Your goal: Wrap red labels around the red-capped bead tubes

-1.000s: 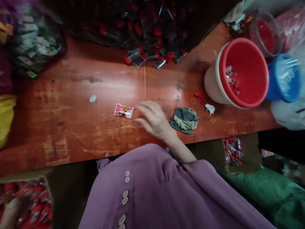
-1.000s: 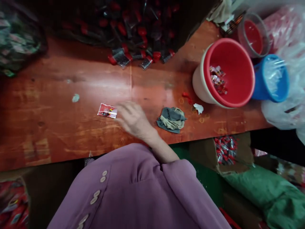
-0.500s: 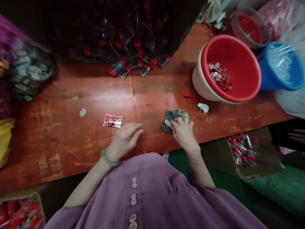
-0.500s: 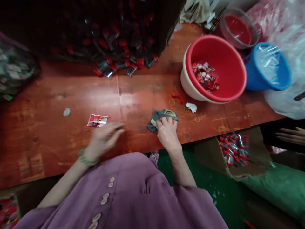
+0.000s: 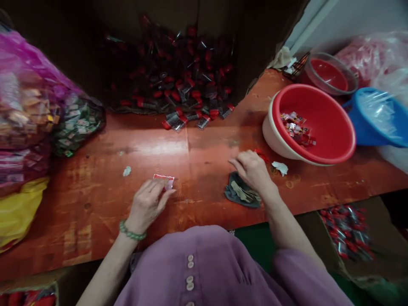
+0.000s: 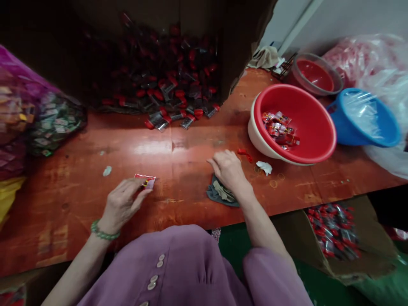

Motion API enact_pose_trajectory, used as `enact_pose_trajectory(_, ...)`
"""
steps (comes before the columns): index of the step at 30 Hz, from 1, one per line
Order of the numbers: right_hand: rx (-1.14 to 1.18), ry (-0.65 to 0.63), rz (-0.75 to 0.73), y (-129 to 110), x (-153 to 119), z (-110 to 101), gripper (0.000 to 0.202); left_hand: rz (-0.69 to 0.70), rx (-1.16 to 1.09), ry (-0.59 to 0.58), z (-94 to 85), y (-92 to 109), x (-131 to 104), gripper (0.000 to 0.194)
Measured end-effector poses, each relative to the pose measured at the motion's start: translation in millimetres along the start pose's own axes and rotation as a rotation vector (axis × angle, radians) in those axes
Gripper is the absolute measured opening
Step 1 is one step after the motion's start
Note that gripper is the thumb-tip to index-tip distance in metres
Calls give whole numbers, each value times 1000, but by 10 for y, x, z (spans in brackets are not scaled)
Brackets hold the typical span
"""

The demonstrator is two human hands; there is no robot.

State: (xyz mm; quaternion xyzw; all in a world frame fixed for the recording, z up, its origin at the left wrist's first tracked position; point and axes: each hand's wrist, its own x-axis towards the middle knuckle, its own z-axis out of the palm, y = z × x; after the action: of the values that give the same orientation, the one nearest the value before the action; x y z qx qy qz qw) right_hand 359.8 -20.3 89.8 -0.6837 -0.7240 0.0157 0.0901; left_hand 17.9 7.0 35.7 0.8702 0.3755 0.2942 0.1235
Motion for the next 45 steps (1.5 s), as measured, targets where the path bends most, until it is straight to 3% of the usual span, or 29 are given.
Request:
enact_pose_trajectory(3,78,-34,52,-126,761,148,28,-7,59,-126,-24,-216,-199,42)
enact_pose_trajectory(7,85,-109,421,-367,1527,481,44,-24,58,-240,65,-350,-326,40)
enact_pose_trajectory(10,66,-69,601,-501,1795,715,57,-4,18,-221,110,-421,-365,38)
enact_pose_trajectory(14,46,11,656,-516,1906,928,58,14,-42,-173,119,-465,-360,34)
enact_pose_trajectory(19,100,-13,489,-526,1731,988,50,-16,22,-87,132,-430,-301,29)
enact_pose_trajectory(25,233,2,130,-987,996,1005,46,-104,-10,-31,170,-370,-255,27)
enact_pose_trajectory(30,437,72,-71,-1186,589,1180,43,-36,30,-26,134,-310,-189,19)
enact_pose_trajectory(33,544,94,-74,-1173,533,1214,39,-62,36,-49,106,-275,-142,18)
enact_pose_trajectory(36,789,104,13,-1167,483,1169,34,-89,44,-59,101,-254,-100,16)
enact_pose_trajectory(41,1309,-64,233,-1175,307,1053,49,-148,21,21,143,-272,-73,14)
enact_pose_trajectory(45,1349,-116,275,-1151,207,979,47,-165,18,89,184,-304,-109,14)
